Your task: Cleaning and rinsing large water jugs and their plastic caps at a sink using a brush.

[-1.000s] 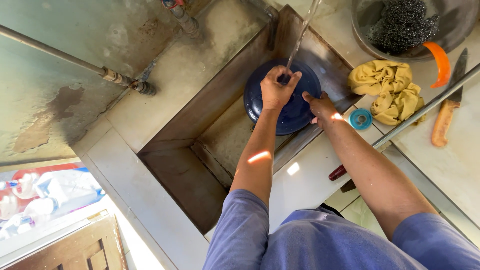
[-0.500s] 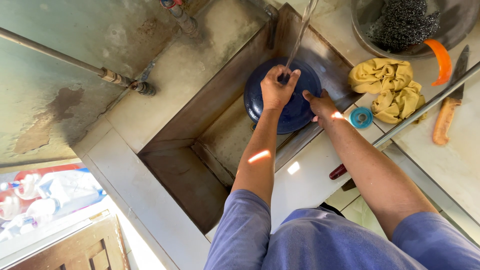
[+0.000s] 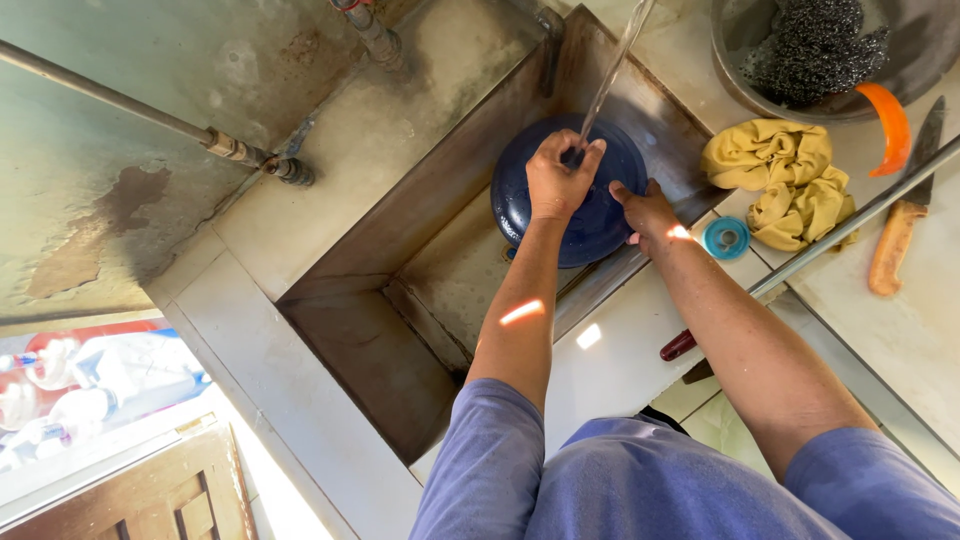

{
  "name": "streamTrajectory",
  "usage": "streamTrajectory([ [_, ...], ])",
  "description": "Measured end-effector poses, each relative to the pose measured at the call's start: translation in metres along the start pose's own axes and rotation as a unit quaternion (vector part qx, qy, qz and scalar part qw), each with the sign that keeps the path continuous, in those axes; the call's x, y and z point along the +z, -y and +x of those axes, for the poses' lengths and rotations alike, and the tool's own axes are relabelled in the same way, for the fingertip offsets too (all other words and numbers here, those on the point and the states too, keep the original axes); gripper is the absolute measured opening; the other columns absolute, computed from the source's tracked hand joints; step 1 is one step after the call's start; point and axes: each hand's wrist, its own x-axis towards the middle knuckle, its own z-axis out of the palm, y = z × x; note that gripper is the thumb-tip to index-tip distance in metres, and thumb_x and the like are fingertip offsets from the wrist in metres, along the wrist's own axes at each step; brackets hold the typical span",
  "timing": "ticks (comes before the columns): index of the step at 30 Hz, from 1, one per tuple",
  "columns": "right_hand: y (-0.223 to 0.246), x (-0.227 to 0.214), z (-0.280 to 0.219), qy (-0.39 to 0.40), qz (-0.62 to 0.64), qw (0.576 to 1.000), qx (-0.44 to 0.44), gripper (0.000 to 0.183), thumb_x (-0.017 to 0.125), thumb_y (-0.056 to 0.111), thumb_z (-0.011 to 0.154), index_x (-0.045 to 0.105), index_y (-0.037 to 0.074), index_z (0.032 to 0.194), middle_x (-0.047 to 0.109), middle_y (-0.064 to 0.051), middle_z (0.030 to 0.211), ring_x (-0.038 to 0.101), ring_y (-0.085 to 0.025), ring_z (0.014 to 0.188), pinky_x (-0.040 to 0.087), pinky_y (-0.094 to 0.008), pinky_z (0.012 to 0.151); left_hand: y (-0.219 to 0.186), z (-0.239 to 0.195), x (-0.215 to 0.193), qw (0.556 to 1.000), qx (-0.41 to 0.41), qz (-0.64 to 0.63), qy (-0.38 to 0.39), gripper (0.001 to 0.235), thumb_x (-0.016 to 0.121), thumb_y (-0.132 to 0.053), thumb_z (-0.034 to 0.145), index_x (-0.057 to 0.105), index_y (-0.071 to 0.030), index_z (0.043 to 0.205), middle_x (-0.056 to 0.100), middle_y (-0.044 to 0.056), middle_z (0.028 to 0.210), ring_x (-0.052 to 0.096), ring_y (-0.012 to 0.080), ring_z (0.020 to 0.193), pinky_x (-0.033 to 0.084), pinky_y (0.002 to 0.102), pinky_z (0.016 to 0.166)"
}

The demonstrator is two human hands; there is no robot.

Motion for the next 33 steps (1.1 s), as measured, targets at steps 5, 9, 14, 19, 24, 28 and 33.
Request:
streamTrajectory([
  [5, 0.005, 0.0, -0.007, 0.006, 0.0, 1.0, -0.012, 0.1, 0.067, 0.053, 0.093, 0.012, 0.011, 0.165, 0.042, -0.015, 0.161, 0.052, -0.032, 0.137, 0.052, -0.044, 0.085, -0.003, 0.0, -0.002, 1.0, -0.021, 0.01, 0.01, 0.023, 0.083, -0.023, 0.081, 0.067, -0.007, 0.077, 0.068, 0.004, 0.075, 0.067, 0.0173, 0.065, 0.055, 0.032, 0.062],
  [9, 0.004, 0.0, -0.006, 0.006, 0.011, 1.0, -0.001, 0.099, 0.066, 0.052, 0.093, 0.012, 0.011, 0.165, 0.043, -0.015, 0.16, 0.054, -0.032, 0.136, 0.052, -0.044, 0.085, -0.002, -0.001, -0.001, 1.0, -0.017, 0.009, 0.005, 0.024, 0.083, -0.024, 0.081, 0.067, -0.007, 0.077, 0.068, 0.004, 0.075, 0.067, 0.0171, 0.065, 0.055, 0.032, 0.062],
  [14, 0.0, 0.0, 0.001, -0.001, 0.007, 1.0, -0.006, 0.102, 0.068, 0.053, 0.094, 0.008, 0.011, 0.165, 0.039, -0.015, 0.162, 0.05, -0.033, 0.138, 0.052, -0.046, 0.086, -0.003, -0.001, -0.001, 1.0, -0.021, 0.011, 0.007, 0.023, 0.083, -0.024, 0.081, 0.067, -0.007, 0.077, 0.069, 0.004, 0.076, 0.066, 0.0163, 0.064, 0.055, 0.031, 0.061],
  [19, 0.001, 0.0, -0.003, 0.004, 0.01, 1.0, -0.01, 0.103, 0.068, 0.053, 0.092, 0.009, 0.01, 0.165, 0.042, -0.016, 0.161, 0.053, -0.032, 0.136, 0.052, -0.046, 0.087, -0.001, -0.001, -0.001, 1.0, -0.028, 0.003, 0.012, 0.022, 0.082, -0.024, 0.082, 0.068, -0.007, 0.077, 0.069, 0.004, 0.076, 0.066, 0.0153, 0.063, 0.055, 0.03, 0.06],
  [24, 0.002, 0.0, -0.004, 0.002, 0.004, 1.0, -0.004, 0.103, 0.068, 0.054, 0.092, 0.009, 0.01, 0.165, 0.041, -0.016, 0.162, 0.053, -0.032, 0.136, 0.052, -0.045, 0.087, -0.007, -0.001, -0.003, 0.999, -0.034, 0.005, 0.012, 0.022, 0.082, -0.024, 0.081, 0.068, -0.008, 0.078, 0.07, 0.003, 0.076, 0.066, 0.0138, 0.061, 0.054, 0.03, 0.058],
  [28, 0.004, 0.0, -0.007, 0.004, 0.003, 1.0, -0.002, 0.104, 0.067, 0.054, 0.093, 0.007, 0.011, 0.165, 0.038, -0.015, 0.163, 0.05, -0.032, 0.139, 0.051, -0.046, 0.091, -0.006, -0.001, -0.002, 0.999, -0.046, 0.009, 0.017, 0.022, 0.082, -0.024, 0.081, 0.068, -0.007, 0.077, 0.069, 0.003, 0.075, 0.064, 0.0135, 0.059, 0.053, 0.03, 0.057],
  [33, 0.004, -0.001, -0.007, 0.006, 0.002, 1.0, -0.001, 0.103, 0.066, 0.054, 0.094, 0.006, 0.011, 0.165, 0.035, -0.016, 0.165, 0.047, -0.033, 0.143, 0.051, -0.048, 0.096, -0.005, 0.0, -0.001, 0.999, -0.041, 0.011, 0.014, 0.023, 0.082, -0.023, 0.081, 0.067, -0.007, 0.075, 0.068, 0.003, 0.073, 0.064, 0.014, 0.06, 0.053, 0.03, 0.057],
])
